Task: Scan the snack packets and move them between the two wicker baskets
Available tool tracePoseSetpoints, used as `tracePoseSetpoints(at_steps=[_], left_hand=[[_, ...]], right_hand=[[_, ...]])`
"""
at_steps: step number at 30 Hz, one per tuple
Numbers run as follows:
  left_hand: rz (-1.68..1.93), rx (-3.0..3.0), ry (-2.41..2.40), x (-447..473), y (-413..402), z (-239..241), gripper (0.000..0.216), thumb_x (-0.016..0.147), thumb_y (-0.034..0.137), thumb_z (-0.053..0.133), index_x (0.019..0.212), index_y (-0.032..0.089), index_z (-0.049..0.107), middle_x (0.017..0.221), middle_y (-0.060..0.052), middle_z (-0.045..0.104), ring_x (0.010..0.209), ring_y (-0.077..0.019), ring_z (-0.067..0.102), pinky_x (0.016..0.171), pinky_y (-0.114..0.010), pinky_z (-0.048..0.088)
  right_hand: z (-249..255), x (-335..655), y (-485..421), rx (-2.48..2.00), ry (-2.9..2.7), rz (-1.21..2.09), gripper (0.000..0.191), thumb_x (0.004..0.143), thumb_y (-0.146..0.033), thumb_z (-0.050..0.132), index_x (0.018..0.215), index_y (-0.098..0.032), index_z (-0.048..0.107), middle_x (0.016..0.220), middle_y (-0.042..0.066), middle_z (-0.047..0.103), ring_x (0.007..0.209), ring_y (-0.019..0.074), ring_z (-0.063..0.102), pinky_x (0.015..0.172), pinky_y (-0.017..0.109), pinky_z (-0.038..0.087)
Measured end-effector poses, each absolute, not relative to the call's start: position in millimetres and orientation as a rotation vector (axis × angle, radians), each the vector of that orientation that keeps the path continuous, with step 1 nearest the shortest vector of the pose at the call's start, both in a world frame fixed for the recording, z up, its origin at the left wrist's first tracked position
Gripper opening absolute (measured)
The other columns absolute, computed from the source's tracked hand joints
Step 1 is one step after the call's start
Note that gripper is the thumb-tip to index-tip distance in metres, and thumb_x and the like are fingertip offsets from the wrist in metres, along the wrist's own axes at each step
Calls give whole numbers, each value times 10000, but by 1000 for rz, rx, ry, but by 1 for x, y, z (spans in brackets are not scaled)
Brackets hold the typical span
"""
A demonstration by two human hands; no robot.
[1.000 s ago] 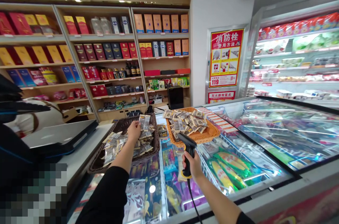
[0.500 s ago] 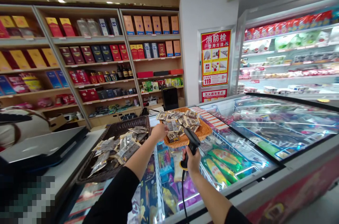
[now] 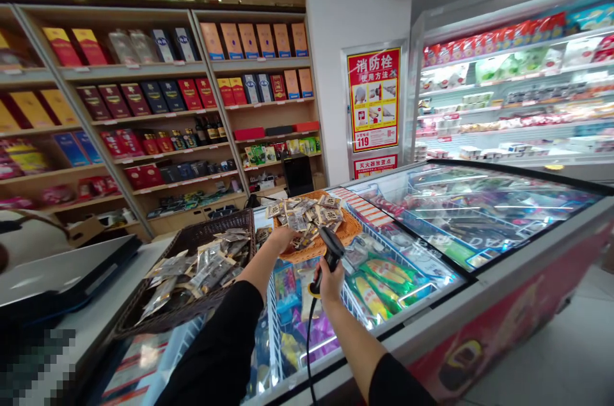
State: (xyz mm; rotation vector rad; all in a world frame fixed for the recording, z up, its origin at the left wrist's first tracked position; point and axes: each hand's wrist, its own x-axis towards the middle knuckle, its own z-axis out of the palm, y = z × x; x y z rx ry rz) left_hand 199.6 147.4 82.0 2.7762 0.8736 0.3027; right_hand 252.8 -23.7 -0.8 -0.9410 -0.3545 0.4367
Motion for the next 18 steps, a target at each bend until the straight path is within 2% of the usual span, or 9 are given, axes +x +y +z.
tracePoseSetpoints(at_steps=[5, 11, 14, 18], left_hand=[[278, 2824, 845, 204, 138, 85, 389, 536, 212, 709, 922, 260, 691, 1022, -113, 669, 1007, -301, 581, 911, -373, 365], [277, 2897, 853, 210, 130, 82, 285, 559, 184, 697, 838, 243, 705, 956, -111, 684, 1055, -296, 546, 950, -359, 324], [472, 2790, 925, 207, 128, 79, 165, 644, 223, 645, 801, 223, 696, 872, -112, 687, 998, -285, 574, 903, -345, 359], [882, 2481, 1096, 193, 131, 79, 252, 789, 279, 482, 967, 189, 636, 907, -111, 669, 937, -253, 598, 836, -349, 410]], right_hand=[[0, 252, -27, -920, -352, 451, 235, 723, -380, 588, 712, -225, 412, 454, -90, 467, 322, 97, 414, 344, 221, 353], [-1, 253, -28, -918, -360, 453, 233, 714, -378, 599, 734, -218, 432, 474, -85, 479, 337, 97, 432, 361, 221, 375], [-3, 253, -27, -914, -369, 453, 229, 716, -378, 593, 735, -218, 430, 477, -84, 482, 336, 99, 430, 362, 224, 380], [-3, 254, -25, -926, -374, 447, 229, 718, -378, 591, 742, -221, 426, 463, -89, 472, 334, 106, 435, 361, 227, 379]])
